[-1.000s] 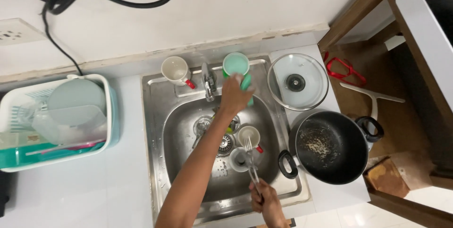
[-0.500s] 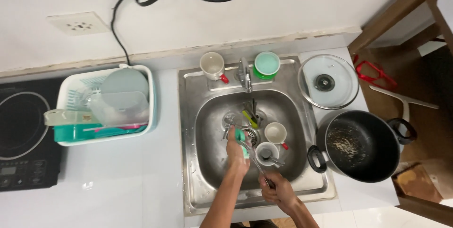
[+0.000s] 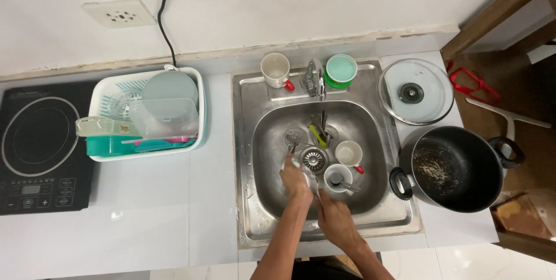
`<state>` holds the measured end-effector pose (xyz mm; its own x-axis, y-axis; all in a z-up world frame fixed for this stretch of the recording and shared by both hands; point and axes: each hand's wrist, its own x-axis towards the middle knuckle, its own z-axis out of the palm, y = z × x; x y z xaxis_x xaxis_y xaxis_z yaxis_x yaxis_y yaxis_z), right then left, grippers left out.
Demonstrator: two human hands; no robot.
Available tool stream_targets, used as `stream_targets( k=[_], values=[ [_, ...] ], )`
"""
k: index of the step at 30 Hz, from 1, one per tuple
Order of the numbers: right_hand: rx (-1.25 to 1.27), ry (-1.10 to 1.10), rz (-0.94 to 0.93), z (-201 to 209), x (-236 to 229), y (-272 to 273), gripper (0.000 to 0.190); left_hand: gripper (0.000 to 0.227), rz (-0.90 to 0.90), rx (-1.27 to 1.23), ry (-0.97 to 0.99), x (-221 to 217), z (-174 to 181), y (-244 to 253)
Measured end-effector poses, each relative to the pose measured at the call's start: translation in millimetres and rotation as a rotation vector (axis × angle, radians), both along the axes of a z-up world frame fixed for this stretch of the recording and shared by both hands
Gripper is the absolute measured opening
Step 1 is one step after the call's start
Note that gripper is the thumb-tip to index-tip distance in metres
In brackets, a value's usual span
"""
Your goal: Washing and rinsing various pieces of cutlery and small dishes in a kitchen sink using a sponge and soap.
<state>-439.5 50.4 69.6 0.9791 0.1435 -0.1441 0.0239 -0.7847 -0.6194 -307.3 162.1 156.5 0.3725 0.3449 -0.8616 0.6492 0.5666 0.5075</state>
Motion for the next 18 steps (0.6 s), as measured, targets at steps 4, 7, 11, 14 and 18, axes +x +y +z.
stream_targets(
  k=[4, 7, 11, 14, 18],
  values=[
    [0.184, -0.096, -0.024, 21.6, 1.2, -2.5, 0.036, 0.033, -0.01, -0.066, -0.003, 3.7, 36.0, 10.4],
    [0.319, -0.085, -0.029, 56.7, 3.8, -0.9, 0.031, 0.047, -0.257, -0.023, -0.06, 13.9, 40.0, 26.1],
    [0.371, 0.124, -0.083, 78.7, -4.5, -6.7, 0.039, 0.032, -0.134, 0.02, -0.212, 47.6, 33.9, 69.0],
    [0.412, 0.25, -0.199, 86.1, -1.9, -9.1, 0.051, 0.047, -0.226, 0.065, -0.299, 40.4, 42.6, 82.9],
    [0.313, 0.126, -0.242, 54.9, 5.9, -1.1, 0.04, 0.074, -0.397, -0.039, -0.139, -5.0, 18.1, 48.0]
  ],
)
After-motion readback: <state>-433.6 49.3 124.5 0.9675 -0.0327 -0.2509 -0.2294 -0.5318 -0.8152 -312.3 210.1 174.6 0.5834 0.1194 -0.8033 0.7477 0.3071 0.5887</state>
